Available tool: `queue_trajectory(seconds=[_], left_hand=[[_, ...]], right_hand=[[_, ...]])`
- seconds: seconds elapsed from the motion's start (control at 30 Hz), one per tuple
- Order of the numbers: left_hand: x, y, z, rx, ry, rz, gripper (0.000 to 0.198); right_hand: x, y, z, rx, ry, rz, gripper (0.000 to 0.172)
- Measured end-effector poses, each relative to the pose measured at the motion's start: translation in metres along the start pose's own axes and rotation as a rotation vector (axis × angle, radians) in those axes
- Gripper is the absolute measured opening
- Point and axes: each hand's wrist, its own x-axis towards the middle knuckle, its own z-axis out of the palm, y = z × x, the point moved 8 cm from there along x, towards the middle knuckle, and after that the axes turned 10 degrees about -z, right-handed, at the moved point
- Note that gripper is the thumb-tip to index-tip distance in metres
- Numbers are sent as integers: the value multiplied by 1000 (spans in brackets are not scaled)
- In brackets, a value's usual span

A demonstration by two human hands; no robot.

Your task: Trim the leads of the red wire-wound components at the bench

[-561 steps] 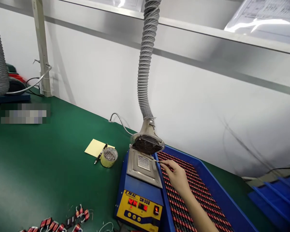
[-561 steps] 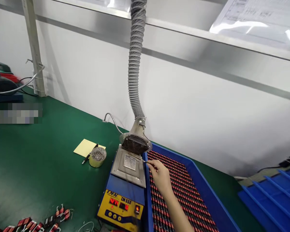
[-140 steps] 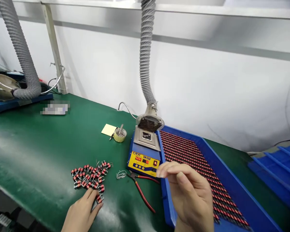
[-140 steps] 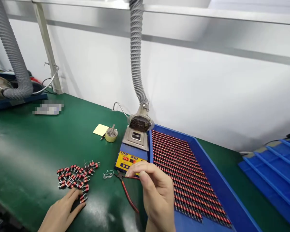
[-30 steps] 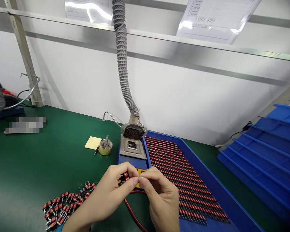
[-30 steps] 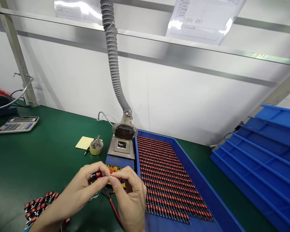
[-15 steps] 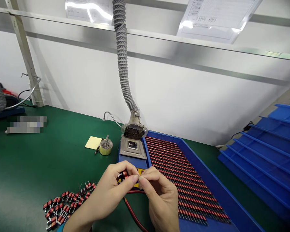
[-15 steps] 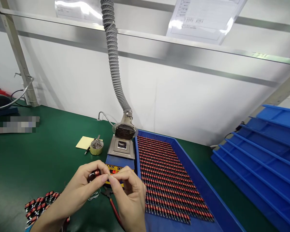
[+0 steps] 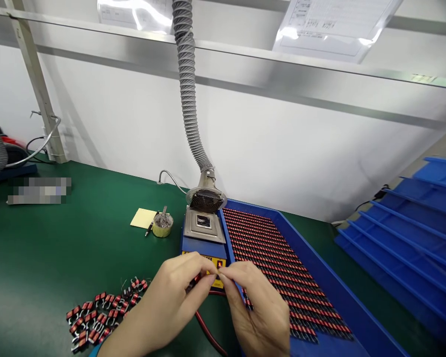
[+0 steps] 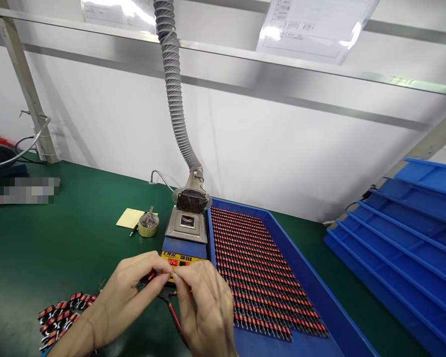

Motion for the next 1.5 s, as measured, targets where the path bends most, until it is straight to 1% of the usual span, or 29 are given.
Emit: queue_trajectory(seconds=[0.07, 0.1, 0.17, 0.23, 0.3, 0.33, 0.4, 0.53, 0.6, 0.63, 0.7, 0.73, 0.8, 0.83, 0.87, 0.9, 0.93, 0.97, 1.0, 1.07, 1.13, 1.17, 1.2, 1.23, 1.27, 1.33, 1.37, 1.43, 1.5], left_hand=[[-2, 7, 1, 103, 25, 106, 14], [-4, 10, 1, 157, 41, 161, 14], [-6, 15, 2, 244, 73, 244, 15], [-8, 17, 1, 255, 104, 274, 14], [-7, 16, -2, 205, 124, 246, 12], [-7, 15, -4, 173, 130, 219, 12], [-6, 13, -7, 119, 120, 168, 11], [-6, 15, -8, 94, 92, 175, 12], [-6, 18, -8, 137, 110, 211, 13], [-7, 19, -7, 178, 122, 236, 14], [-8, 23, -4, 283, 147, 296, 17], [-9, 25, -3, 331, 159, 323, 18], [-11, 26, 0, 388, 173, 354, 20], [-12, 26, 0, 388, 174, 356, 20], [-13, 25, 0, 368, 172, 345, 19], [-12, 23, -1, 328, 165, 325, 17], [-12, 21, -3, 271, 155, 292, 16], [-11, 18, -5, 204, 141, 242, 14], [-9, 14, -7, 134, 123, 185, 12], [-6, 8, -8, 16, 74, 83, 10], [-4, 5, -6, -38, 34, 37, 11], [-4, 5, -6, -38, 28, 42, 11], [-4, 7, -5, -12, 32, 63, 11], [-4, 9, -5, 41, 48, 96, 12], [-5, 11, -4, 116, 70, 141, 13], [-8, 17, -1, 288, 122, 240, 17], [-10, 20, 0, 358, 145, 282, 19], [-12, 23, 2, 418, 172, 320, 20], [-12, 23, -1, 353, 182, 301, 18]], right_hand=[[-3, 12, 4, 107, -7, 161, 8], [-5, 19, 7, 190, -4, 259, 11], [-11, 29, 13, 389, 26, 414, 26], [-13, 33, 14, 544, 89, 461, 34], [-13, 32, 6, 556, 164, 407, 29], [-13, 30, 1, 507, 185, 357, 22], [-10, 21, -6, 354, 175, 237, 7], [-5, 0, -6, 74, 61, 20, 26], [-4, -3, -3, 14, 39, -6, 23], [-4, -1, -1, 17, 26, 26, 19], [-6, 10, 4, 112, 14, 190, 9], [-8, 17, 10, 219, 7, 303, 11], [-14, 27, 26, 549, 8, 515, 26], [-16, 28, 33, 725, 25, 581, 31], [-15, 27, 36, 856, 53, 604, 35], [-14, 28, 35, 908, 92, 588, 36], [-12, 29, 30, 868, 139, 548, 36], [-11, 30, 21, 753, 182, 493, 32], [-10, 30, 12, 602, 212, 425, 25], [-8, 24, -2, 337, 217, 267, 2], [-5, 12, -6, 193, 179, 95, 21], [-4, 6, -6, 149, 157, 15, 26], [-3, 1, -5, 112, 129, -38, 29], [-3, -1, -3, 86, 105, -53, 27], [-3, 0, -1, 79, 82, -25, 23], [-4, 10, 6, 158, 44, 141, 10], [-6, 17, 11, 248, 30, 251, 13], [-11, 26, 22, 490, 28, 432, 29], [-13, 28, 26, 690, 72, 492, 37]])
